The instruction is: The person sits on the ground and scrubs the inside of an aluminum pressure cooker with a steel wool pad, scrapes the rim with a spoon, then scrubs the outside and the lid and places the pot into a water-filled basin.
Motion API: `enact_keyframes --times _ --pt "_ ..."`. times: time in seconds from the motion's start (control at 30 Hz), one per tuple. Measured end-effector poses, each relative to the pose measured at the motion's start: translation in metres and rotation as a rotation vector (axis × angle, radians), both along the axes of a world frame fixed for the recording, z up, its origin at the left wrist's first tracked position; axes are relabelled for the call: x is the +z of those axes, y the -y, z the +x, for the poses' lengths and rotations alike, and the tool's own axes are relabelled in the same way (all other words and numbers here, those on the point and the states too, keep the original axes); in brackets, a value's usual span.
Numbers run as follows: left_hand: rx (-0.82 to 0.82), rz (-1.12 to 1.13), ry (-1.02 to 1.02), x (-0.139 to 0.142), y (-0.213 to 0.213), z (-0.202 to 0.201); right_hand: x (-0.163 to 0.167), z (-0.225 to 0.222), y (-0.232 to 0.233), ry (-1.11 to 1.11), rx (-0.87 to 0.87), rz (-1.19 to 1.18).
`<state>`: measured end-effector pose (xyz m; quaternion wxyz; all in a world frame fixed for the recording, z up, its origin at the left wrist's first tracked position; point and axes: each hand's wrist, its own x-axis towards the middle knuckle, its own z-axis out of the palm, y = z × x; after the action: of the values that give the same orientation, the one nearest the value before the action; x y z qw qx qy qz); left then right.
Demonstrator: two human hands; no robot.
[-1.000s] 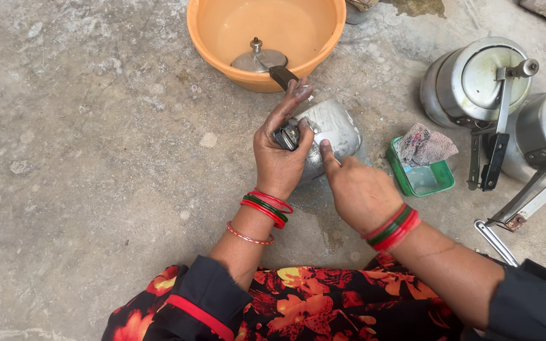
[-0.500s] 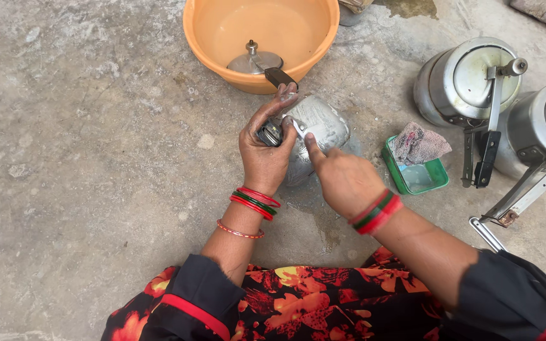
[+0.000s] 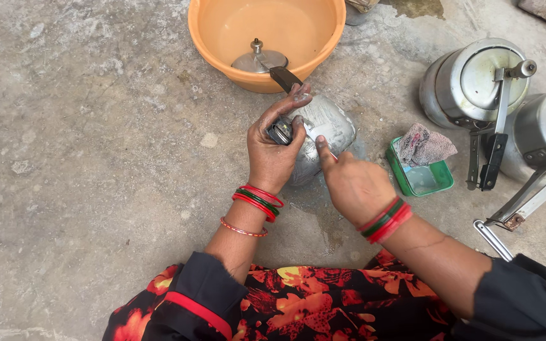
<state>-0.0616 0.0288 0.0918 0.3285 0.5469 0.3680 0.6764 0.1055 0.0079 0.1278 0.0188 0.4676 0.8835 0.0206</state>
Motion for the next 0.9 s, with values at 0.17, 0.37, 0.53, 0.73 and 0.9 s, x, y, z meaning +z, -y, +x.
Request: enact_keyframes --times 0.17,0.37,0.53,0.73,0.9 --pt "0.041 0.046 -0.032 0.001 0.002 0.001 0.001 -0.003 0.002 0.006 0.011 -0.003" --pt "0.033 0.015 -0.037 0.003 0.002 0.005 0.005 -0.002 0.0 0.015 0.022 0.023" --pt "0.07 0.021 -0.022 0.002 0.002 0.003 0.001 -0.003 -0.002 0.044 -0.018 -0.026" --pt "0.049 0.002 -0.043 0.003 0.002 0.005 -0.002 -0.004 0.006 0.034 -0.063 0.031" --pt "0.031 0.001 0.014 0.005 0.006 0.005 0.004 -0.005 0.014 0.067 -0.035 -0.026"
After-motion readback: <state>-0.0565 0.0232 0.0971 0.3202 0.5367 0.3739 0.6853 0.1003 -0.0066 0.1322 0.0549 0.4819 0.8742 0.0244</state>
